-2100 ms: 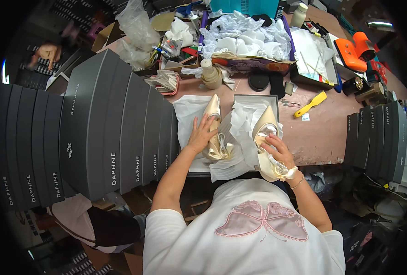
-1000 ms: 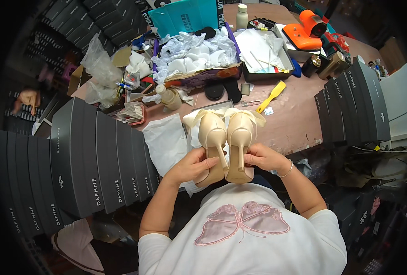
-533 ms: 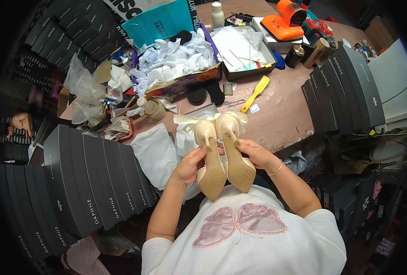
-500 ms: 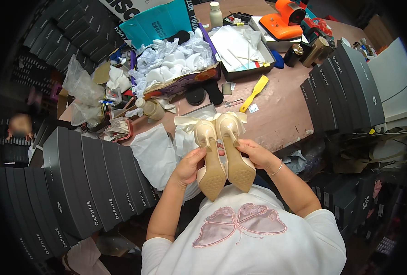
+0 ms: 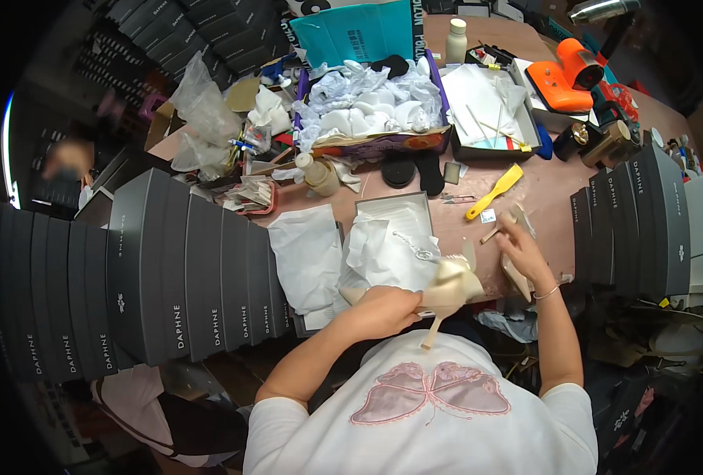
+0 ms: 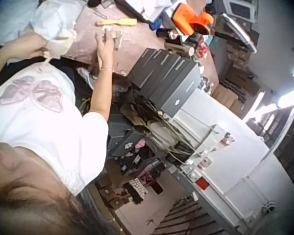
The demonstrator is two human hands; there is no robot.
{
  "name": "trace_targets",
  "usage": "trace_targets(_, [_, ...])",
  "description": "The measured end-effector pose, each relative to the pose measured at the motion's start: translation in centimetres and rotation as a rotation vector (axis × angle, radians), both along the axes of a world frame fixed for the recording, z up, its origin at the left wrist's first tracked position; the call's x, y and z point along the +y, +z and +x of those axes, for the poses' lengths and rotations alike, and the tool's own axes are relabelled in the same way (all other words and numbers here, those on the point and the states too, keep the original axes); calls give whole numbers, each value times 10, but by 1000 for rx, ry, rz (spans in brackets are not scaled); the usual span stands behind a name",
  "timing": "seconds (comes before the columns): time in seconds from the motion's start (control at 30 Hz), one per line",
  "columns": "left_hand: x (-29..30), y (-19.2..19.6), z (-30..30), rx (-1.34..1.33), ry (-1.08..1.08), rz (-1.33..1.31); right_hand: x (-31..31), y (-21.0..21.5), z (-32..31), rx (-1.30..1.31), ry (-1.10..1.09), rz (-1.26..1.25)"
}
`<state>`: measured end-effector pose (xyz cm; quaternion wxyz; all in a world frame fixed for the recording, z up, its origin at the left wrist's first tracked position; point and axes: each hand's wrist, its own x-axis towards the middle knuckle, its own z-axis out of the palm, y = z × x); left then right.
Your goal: Packing high-heeled shoes into branded shoeboxes with protective materials such as tissue paper and silica gel packets.
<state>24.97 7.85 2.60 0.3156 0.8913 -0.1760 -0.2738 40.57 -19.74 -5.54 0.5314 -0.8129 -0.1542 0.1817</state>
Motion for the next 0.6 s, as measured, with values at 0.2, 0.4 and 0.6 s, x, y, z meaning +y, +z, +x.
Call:
trace_targets(0.2, [-37,0,-14,-280,-205,169,40,62,-41,620,1017,45])
trace_targets(0.4, [45,-5,29,-527,367,-440,6,50,-67,776,721,136])
trace_targets(0.6, [122,-115,81,-548,383,415,-37,42,-114,877,180,626])
